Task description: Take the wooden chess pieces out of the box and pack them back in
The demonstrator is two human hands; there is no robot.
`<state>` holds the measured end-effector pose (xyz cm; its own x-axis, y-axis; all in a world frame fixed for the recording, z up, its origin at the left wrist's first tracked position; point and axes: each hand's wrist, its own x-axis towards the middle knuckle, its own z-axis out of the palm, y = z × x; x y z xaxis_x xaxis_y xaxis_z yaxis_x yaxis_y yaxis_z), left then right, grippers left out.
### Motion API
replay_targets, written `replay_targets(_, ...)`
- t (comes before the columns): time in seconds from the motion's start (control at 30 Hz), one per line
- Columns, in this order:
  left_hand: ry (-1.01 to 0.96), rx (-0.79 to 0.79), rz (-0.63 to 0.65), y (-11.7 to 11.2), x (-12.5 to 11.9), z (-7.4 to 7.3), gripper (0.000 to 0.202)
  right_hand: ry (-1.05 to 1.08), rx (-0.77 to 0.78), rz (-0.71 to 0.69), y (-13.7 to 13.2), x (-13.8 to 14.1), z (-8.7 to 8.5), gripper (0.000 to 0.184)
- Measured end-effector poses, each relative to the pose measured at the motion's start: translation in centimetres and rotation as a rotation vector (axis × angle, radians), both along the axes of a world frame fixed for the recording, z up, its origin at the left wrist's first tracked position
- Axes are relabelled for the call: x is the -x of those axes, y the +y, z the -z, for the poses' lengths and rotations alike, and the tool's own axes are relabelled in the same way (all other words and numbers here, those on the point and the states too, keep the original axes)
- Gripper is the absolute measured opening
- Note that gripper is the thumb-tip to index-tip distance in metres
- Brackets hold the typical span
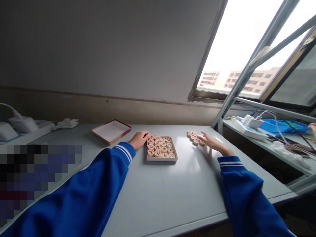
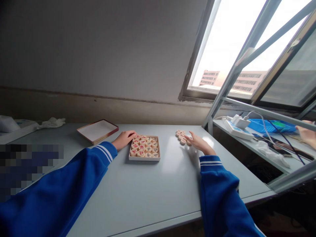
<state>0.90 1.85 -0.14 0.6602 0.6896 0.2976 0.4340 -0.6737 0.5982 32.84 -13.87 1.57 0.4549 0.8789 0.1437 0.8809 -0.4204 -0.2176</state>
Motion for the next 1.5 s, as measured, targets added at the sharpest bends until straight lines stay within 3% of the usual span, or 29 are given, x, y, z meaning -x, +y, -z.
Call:
replay_targets(0.2,-0.004,-0.006,0.004,0.0,-0.1,0.0,0.03,-0.076,0.062,0.284,-0.6,0.8,-1.1,0.042)
replay_targets(0.4,0.002,0.0,-0.001,-0.1,0.0,-0.1,0.029,0.005,0.152,0.181,-0.5,1.7,-1.2,0.035)
replay_targets(0.57,0.006,0.003,0.001,0.0,0.0,0.0,0.029,-0.169,0.075,0.321,-0.5,2.2,-2.0,0.028)
replay_targets(0.63,0.002,0.003,-0.003,0.0,0.0,0.0,0.028,-0.113,-0.059,0.183,-0.3,3.4,-2.4,0.027)
replay_targets(0.7,0.0,0.007,-0.003,0.0,0.0,0.0,0.028,0.023,-0.169,-0.118,0.1,5.5,-2.6,0.029)
replay_targets(0.8,-0.001,0.011,0.001,0.0,0.0,-0.1,0.028,0.179,-0.201,-0.589,0.9,9.8,-2.6,0.029)
replay_targets(0.87,-0.004,0.009,0.003,-0.1,0.0,-0.1,0.028,0.136,-0.19,-0.759,1.3,12.7,-2.3,0.026)
replay_targets(0.93,-0.007,0.008,0.002,-0.1,0.0,-0.1,0.028,0.002,-0.189,-0.793,1.8,14.8,-2.0,0.025)
replay_targets(1.0,-0.006,0.006,0.002,-0.1,0.0,-0.1,0.027,-0.153,-0.215,-0.742,2.4,16.0,-1.8,0.028)
replay_targets(1.13,-0.007,-0.002,0.005,0.0,-0.1,0.0,0.027,-0.295,-0.208,-0.716,4.6,16.1,-1.5,0.03)
replay_targets(1.27,-0.008,-0.006,0.012,0.1,-0.2,0.0,0.028,-0.265,-0.176,-0.762,6.3,15.6,-1.3,0.023)
replay_targets(1.5,-0.007,0.012,0.021,0.0,-0.1,-0.2,0.028,-0.047,-0.294,-0.681,6.5,14.1,-2.0,0.018)
